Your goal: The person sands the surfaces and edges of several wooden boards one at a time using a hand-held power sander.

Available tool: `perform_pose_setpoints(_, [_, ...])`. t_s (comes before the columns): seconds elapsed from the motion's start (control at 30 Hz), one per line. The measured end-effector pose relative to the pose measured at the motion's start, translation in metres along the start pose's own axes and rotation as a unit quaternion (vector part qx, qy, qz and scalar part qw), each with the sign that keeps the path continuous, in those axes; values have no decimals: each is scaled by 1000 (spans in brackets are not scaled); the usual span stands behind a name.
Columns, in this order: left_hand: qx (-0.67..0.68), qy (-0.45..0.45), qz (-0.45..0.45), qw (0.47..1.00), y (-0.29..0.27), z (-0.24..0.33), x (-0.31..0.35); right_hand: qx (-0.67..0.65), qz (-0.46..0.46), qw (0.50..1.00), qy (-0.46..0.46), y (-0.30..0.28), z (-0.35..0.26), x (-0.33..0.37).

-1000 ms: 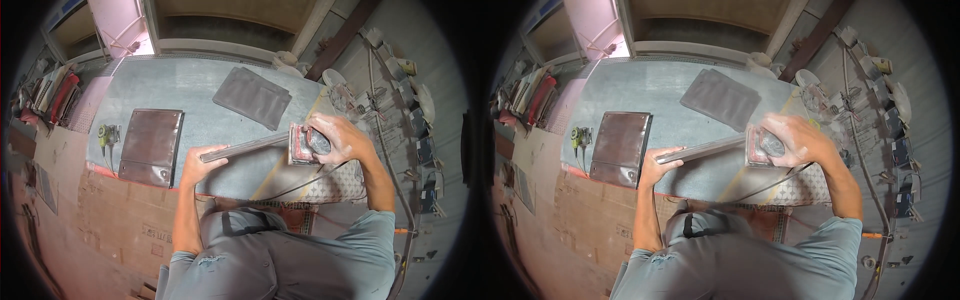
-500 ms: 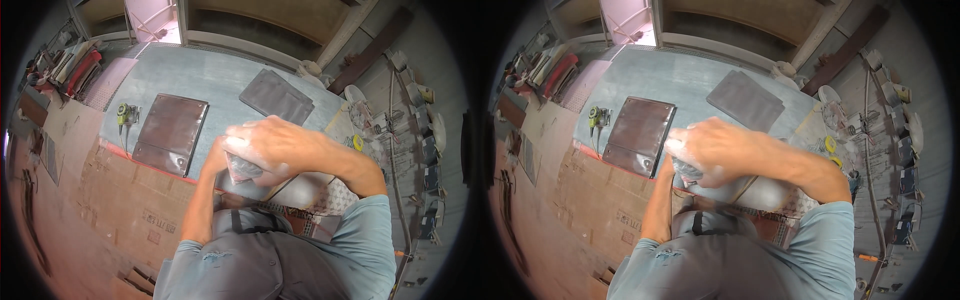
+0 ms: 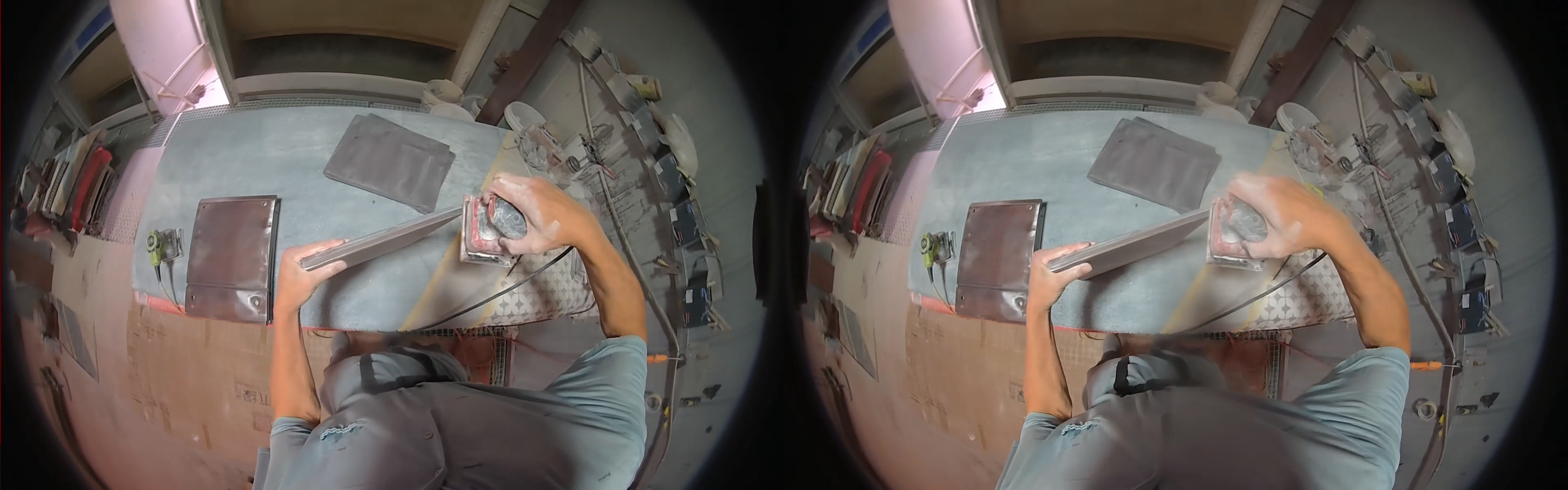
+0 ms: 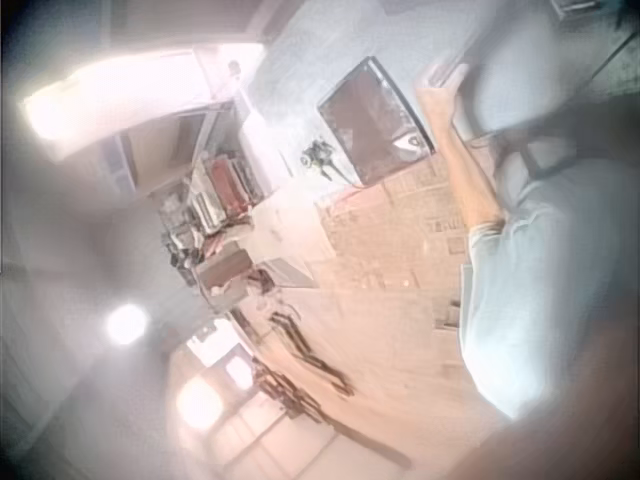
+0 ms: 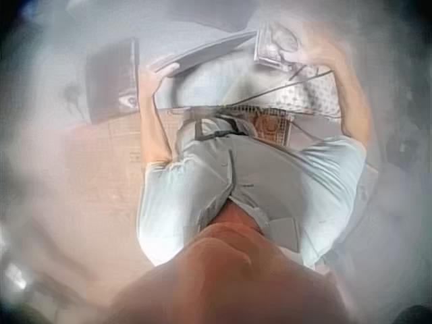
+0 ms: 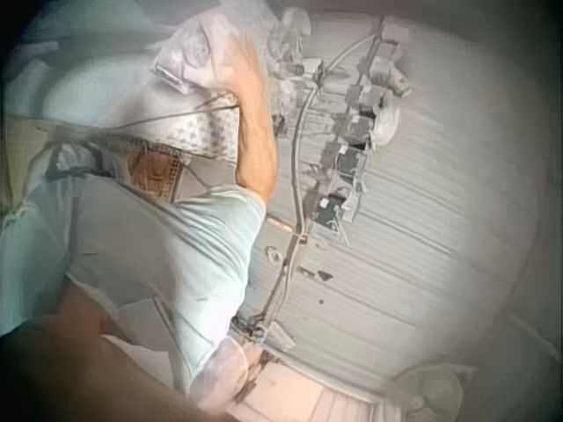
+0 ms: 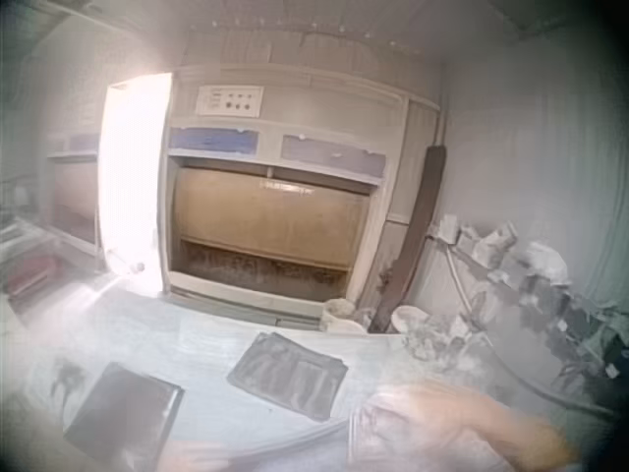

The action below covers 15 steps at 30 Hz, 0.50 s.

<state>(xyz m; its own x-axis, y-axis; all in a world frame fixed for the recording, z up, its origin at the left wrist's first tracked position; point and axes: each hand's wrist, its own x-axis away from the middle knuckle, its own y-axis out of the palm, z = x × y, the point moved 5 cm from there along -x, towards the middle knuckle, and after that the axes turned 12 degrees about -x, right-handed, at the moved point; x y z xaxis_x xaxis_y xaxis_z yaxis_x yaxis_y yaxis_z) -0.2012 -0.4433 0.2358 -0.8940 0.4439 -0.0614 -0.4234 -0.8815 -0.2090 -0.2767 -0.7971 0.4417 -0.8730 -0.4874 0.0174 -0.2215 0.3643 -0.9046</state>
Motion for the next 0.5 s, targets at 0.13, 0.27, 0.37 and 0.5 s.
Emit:
perform_pose_setpoints(0.13, [1,31,14,999,-5,-15,0,-30,10,995,94,20,60,48])
perform_pose_setpoints(0.27, [-53,-42,55,996,-5,-63,-12,-89,110,973,181,90,96,97])
perform_pose_setpoints(0.37, [-59,-103,87,989,7,-93,-22,-189,203,919,280,167,112,134])
perform_pose_setpoints(0.5, [-140,-165,176,960,24,-94,-25,-219,272,864,362,257,115,176])
